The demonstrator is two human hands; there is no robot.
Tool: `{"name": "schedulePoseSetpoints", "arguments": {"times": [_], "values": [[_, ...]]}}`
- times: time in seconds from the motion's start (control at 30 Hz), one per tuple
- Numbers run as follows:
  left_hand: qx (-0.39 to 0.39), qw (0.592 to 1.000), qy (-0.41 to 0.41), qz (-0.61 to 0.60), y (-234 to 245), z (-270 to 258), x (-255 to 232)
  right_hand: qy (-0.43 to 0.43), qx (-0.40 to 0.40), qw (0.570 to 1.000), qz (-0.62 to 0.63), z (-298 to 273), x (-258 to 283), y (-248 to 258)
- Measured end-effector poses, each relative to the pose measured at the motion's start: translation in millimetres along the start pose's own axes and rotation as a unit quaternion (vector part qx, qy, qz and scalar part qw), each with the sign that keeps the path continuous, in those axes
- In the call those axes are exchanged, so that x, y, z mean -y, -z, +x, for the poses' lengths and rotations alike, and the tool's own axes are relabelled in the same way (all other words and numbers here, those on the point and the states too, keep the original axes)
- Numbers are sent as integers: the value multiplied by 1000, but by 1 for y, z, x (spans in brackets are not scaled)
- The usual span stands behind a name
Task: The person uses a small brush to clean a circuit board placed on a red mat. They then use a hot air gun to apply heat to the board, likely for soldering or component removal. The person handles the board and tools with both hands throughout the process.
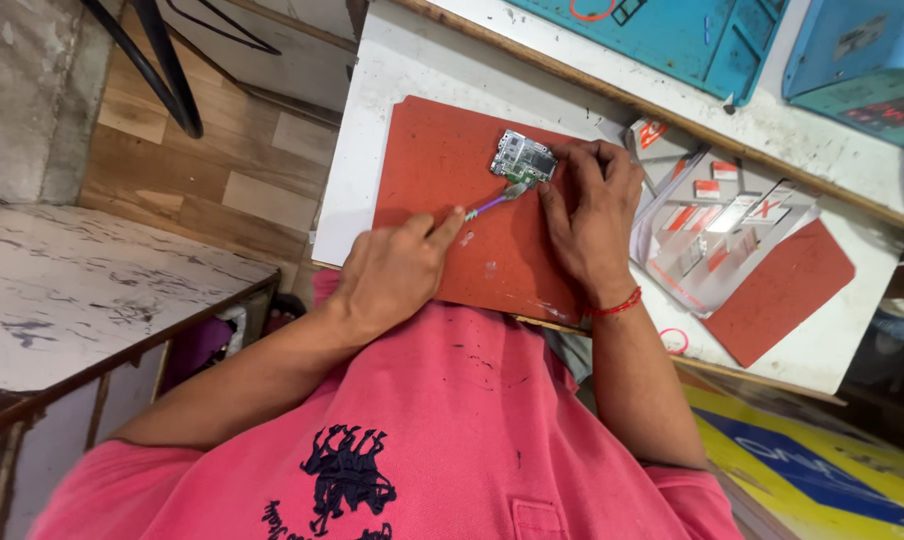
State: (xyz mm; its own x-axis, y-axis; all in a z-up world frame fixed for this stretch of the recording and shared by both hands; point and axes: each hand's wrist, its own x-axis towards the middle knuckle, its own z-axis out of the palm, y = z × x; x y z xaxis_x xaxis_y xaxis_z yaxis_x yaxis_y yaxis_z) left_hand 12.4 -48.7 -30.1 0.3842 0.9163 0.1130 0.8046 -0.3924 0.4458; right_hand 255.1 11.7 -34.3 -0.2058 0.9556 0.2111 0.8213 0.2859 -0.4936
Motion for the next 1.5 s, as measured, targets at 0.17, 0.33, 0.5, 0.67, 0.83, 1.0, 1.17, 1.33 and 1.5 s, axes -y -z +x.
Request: {"name": "schedulePoseSetpoints", "arguments": {"times": [0.17,0.33,0.5,0.67,0.83,1.0,1.17,1.33,1.5], "values": [[-35,999,18,-17,-4,25,2,-14,2,1000,2,0,-1,0],[-58,998,16,18,-8,42,17,-12,0,1000,9,-1,0,0],[-23,999,-10,34,-8,20,10,-7,-1,1000,2,0,0,1],[11,1000,28,5,-2,6,6,-18,1,1000,6,0,1,1],[-45,999,22,10,-15,34,9,-18,-1,1000,3,-1,1,0],[22,999,34,17,2,1,0,-5,-13,1000,2,1,0,-1],[-51,998,42,-13,-7,17,1,-12,-14,1000,2,2,1,0],[-46,998,40,-1,-16,48,14,-13,-9,1000,-5,0,2,-2],[7,999,32,-1,1,6,7,-6,-11,1000,0,0,0,-3]]}}
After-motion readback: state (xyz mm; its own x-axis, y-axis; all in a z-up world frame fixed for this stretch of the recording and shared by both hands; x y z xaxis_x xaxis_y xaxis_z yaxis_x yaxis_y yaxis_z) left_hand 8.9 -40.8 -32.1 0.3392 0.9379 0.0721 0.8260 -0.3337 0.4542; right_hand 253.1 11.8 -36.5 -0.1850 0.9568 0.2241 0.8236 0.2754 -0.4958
